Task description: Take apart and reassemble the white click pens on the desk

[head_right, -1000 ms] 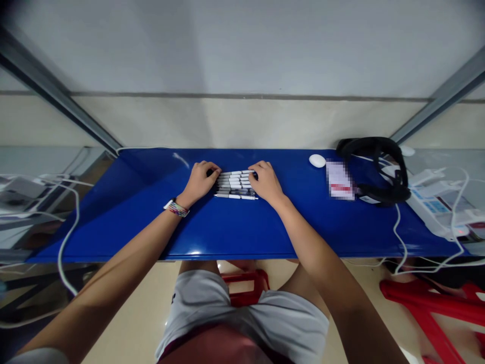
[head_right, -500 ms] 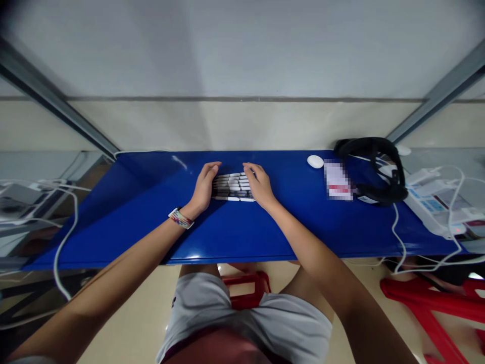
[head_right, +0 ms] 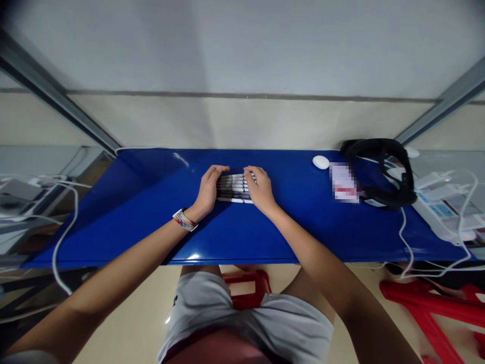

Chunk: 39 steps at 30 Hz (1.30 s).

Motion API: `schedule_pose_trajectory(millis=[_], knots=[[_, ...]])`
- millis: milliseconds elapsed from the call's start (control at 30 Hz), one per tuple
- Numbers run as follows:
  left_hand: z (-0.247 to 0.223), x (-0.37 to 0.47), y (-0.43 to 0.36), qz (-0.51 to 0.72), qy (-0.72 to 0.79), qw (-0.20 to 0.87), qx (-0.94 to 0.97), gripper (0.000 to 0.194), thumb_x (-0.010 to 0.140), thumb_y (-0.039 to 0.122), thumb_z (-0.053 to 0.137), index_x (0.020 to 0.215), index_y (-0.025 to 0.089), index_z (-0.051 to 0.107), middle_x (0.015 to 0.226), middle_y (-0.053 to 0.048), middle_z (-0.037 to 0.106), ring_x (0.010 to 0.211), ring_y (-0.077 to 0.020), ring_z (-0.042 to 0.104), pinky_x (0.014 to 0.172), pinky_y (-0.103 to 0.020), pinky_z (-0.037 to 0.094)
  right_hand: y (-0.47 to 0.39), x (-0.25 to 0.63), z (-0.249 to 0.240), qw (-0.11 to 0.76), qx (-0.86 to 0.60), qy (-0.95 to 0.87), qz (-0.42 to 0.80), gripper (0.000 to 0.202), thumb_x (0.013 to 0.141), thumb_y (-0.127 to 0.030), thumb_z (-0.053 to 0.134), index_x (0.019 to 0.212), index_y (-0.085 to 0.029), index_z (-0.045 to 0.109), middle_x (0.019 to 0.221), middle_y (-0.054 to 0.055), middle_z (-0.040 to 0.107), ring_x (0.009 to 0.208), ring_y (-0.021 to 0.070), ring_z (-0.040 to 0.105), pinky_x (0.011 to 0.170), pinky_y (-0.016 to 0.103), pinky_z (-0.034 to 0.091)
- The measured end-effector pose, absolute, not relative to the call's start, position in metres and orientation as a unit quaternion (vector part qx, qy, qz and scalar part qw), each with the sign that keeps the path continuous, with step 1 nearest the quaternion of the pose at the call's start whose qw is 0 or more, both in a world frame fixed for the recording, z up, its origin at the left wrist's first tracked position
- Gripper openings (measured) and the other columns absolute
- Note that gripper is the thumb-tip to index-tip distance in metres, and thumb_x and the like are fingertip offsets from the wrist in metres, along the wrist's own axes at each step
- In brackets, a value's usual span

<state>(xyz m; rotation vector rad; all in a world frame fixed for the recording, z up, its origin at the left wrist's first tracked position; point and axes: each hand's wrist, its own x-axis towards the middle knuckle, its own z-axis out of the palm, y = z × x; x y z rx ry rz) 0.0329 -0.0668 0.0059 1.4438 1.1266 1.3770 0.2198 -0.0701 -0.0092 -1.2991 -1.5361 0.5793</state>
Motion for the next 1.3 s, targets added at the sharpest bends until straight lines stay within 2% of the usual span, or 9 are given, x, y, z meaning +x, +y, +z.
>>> schedule_pose_trajectory(millis=[367,700,1167,1300], knots=[[0.0075,0.0325,-0.0743,0.535,0.455,0.406,0.585,0.029,0.110,0.037,0.047,0.097,0.024,0.069,0.115,-0.007,0.076,0.117,-0.0235,0.069,0.111,-0.038,0.050,-0.0752,0.2203,-0.0061,0.464,-0.544,-0.663,0.223,0.037,0.108,-0.051,0.049,0.110,-0.028,0.078,0.125,0.010,0.080,0.128,0.0323,0.070,0.116,0.054,0.050],[0.0049,0.0321,-0.0709,0.548,0.453,0.399,0.579,0.026,0.109,0.035,0.049,0.095,0.024,0.068,0.115,-0.007,0.076,0.124,-0.0243,0.068,0.114,-0.040,0.048,-0.0726,0.2234,-0.0109,0.466,-0.540,-0.659,0.240,0.029,0.104,-0.043,0.055,0.110,-0.028,0.079,0.132,0.009,0.079,0.147,0.0343,0.060,0.126,0.059,0.042],[0.0038,0.0327,-0.0695,0.552,0.454,0.388,0.582,0.024,0.106,0.031,0.049,0.093,0.025,0.067,0.113,-0.007,0.076,0.125,-0.0242,0.068,0.116,-0.040,0.049,-0.0696,0.2263,-0.0106,0.449,-0.545,-0.674,0.216,0.027,0.102,-0.042,0.056,0.106,-0.028,0.080,0.126,0.009,0.080,0.137,0.0352,0.066,0.120,0.060,0.048],[0.0030,0.0302,-0.0648,0.569,0.458,0.376,0.570,0.026,0.106,0.031,0.047,0.091,0.024,0.067,0.110,-0.007,0.076,0.123,-0.0237,0.069,0.115,-0.039,0.049,-0.0704,0.2280,-0.0086,0.440,-0.550,-0.679,0.208,0.027,0.103,-0.040,0.056,0.107,-0.027,0.080,0.129,0.011,0.079,0.140,0.0357,0.064,0.120,0.060,0.046]])
